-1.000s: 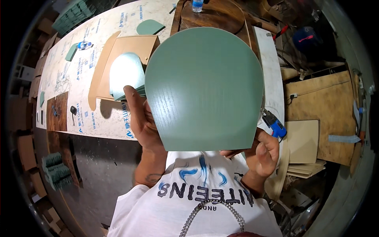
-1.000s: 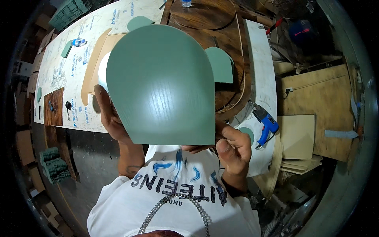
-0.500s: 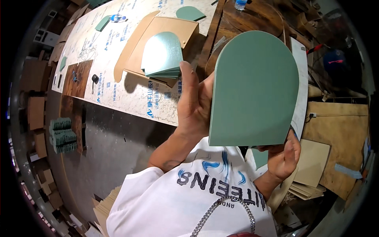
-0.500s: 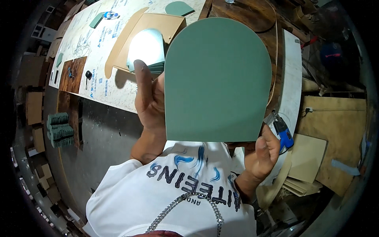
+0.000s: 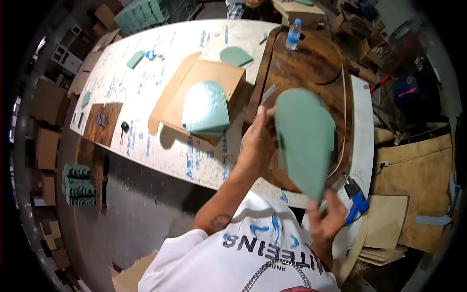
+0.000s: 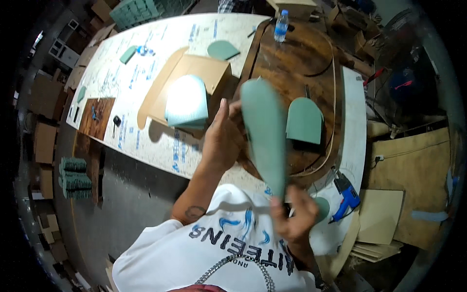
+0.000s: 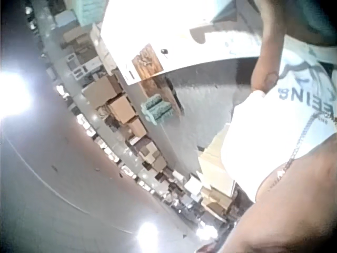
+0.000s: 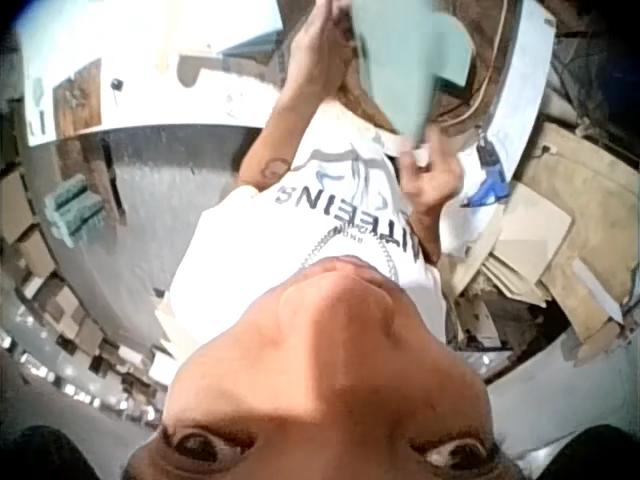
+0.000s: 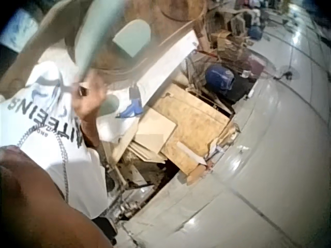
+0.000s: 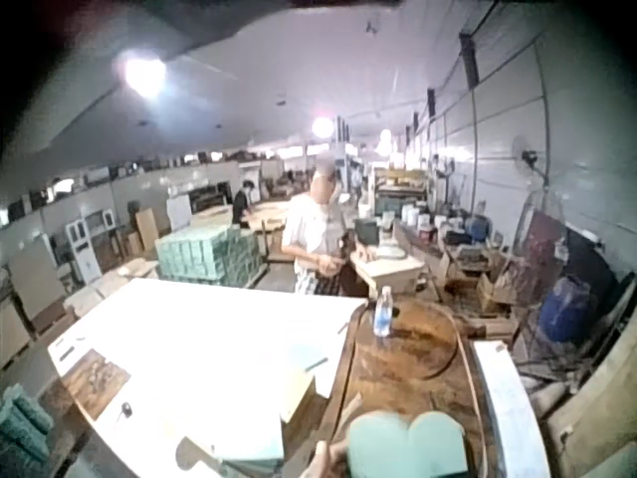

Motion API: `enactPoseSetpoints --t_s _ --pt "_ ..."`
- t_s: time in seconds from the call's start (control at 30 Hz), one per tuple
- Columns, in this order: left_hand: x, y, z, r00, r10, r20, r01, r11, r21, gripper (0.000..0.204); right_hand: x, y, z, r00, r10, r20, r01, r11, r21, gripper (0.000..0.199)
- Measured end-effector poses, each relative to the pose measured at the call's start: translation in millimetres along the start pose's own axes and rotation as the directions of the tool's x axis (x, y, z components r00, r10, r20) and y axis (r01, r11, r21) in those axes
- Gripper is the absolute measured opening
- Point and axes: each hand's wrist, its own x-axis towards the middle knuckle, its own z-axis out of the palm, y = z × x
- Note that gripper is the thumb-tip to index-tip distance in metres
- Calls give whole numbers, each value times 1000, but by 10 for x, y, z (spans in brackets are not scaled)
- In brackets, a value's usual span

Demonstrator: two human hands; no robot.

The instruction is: The person uses a heat gun to apply heat to the edges of light green, semi-circular wooden parts. They rotate the parts to heat different sections and inspect the surface by running their fingers over it. The person places the finished parts on a stack of similar items on the workbench.

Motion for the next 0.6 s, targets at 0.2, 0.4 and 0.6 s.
enactPoseSetpoints --t_s 0.2,0.4,0.6 --pt "422 -315 -444 677 -46 735 518 739 -431 67 311 -174 153 907 -326 268 262 933 247 44" --pt "148 -174 83 598 -284 749 701 638 -319 64 314 94 347 964 179 197 -266 614 743 47" --pt "5 19 261 963 -107 246 147 978 -146 61 74 200 368 878 356 319 -364 68 929 24"
